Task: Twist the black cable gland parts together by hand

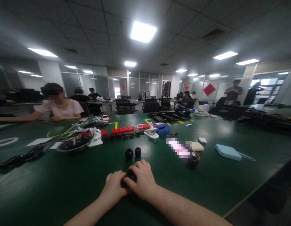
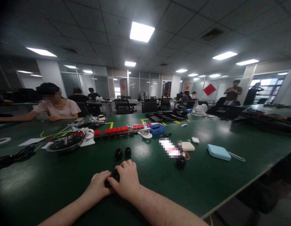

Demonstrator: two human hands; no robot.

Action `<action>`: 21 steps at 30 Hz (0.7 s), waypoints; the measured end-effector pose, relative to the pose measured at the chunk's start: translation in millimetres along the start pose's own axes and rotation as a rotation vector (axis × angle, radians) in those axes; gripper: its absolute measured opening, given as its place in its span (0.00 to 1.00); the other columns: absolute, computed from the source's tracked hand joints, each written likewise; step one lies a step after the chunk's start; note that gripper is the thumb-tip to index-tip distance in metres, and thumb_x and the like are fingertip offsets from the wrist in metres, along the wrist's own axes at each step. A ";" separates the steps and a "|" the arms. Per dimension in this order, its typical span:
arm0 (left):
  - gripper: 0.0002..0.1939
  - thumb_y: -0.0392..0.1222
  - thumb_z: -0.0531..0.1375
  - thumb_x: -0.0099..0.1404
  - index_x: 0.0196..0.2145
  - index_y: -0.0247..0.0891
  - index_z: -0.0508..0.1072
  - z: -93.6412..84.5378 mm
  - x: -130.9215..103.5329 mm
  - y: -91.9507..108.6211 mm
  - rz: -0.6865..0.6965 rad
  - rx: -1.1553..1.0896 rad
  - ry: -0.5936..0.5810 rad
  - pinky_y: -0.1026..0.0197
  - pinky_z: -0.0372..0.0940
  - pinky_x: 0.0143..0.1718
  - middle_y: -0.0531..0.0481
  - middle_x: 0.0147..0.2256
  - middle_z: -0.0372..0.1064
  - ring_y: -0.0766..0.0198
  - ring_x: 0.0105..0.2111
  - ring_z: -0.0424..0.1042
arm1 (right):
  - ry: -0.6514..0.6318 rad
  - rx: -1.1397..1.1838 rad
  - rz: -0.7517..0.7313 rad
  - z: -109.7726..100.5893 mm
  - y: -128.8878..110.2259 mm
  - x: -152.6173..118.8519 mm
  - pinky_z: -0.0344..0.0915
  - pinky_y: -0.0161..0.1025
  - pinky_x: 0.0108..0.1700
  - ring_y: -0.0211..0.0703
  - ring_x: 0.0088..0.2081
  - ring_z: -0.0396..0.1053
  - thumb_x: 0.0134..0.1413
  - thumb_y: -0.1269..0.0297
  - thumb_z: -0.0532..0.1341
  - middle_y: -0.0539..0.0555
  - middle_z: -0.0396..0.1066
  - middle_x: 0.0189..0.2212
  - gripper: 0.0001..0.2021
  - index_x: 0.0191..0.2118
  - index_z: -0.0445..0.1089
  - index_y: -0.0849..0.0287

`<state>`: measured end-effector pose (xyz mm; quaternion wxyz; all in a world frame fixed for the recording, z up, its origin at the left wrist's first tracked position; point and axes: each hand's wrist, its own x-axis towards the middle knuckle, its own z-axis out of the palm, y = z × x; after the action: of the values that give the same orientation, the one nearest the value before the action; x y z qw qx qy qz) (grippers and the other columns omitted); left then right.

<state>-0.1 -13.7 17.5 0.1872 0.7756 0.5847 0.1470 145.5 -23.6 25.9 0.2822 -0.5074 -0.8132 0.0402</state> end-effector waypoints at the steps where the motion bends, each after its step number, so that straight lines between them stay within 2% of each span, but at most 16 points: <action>1: 0.13 0.49 0.56 0.49 0.31 0.40 0.70 -0.7 -0.9 1.3 -0.001 0.007 0.007 0.56 0.53 0.44 0.51 0.35 0.66 0.58 0.38 0.64 | 0.007 -0.005 0.004 0.3 -0.2 0.0 0.52 0.40 0.40 0.43 0.39 0.55 0.48 0.54 0.58 0.52 0.62 0.34 0.13 0.37 0.67 0.57; 7: 0.12 0.48 0.55 0.51 0.30 0.40 0.70 -4.3 -4.2 7.5 -0.004 0.025 0.006 0.57 0.53 0.43 0.50 0.35 0.66 0.59 0.38 0.64 | 0.026 0.006 0.018 5.9 0.8 -0.7 0.52 0.41 0.41 0.44 0.39 0.55 0.46 0.55 0.59 0.52 0.62 0.34 0.13 0.37 0.67 0.56; 14: 0.12 0.47 0.56 0.50 0.31 0.40 0.70 1.7 -0.6 3.4 0.000 0.024 0.015 0.58 0.53 0.43 0.50 0.36 0.67 0.59 0.39 0.64 | 0.083 0.082 0.073 13.2 3.5 -1.0 0.53 0.40 0.41 0.44 0.39 0.57 0.42 0.56 0.62 0.51 0.64 0.33 0.13 0.35 0.67 0.57; 21: 0.11 0.47 0.55 0.50 0.29 0.39 0.70 8.1 4.3 -1.2 0.016 0.073 0.024 0.61 0.54 0.40 0.51 0.34 0.68 0.59 0.38 0.66 | 0.074 0.091 0.068 7.2 0.1 1.5 0.54 0.40 0.39 0.44 0.38 0.58 0.43 0.55 0.60 0.52 0.65 0.30 0.11 0.30 0.68 0.57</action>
<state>3.7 -10.2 9.8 0.1507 0.7848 0.5854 0.1364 141.4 -20.6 20.5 0.3332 -0.5223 -0.7820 0.0680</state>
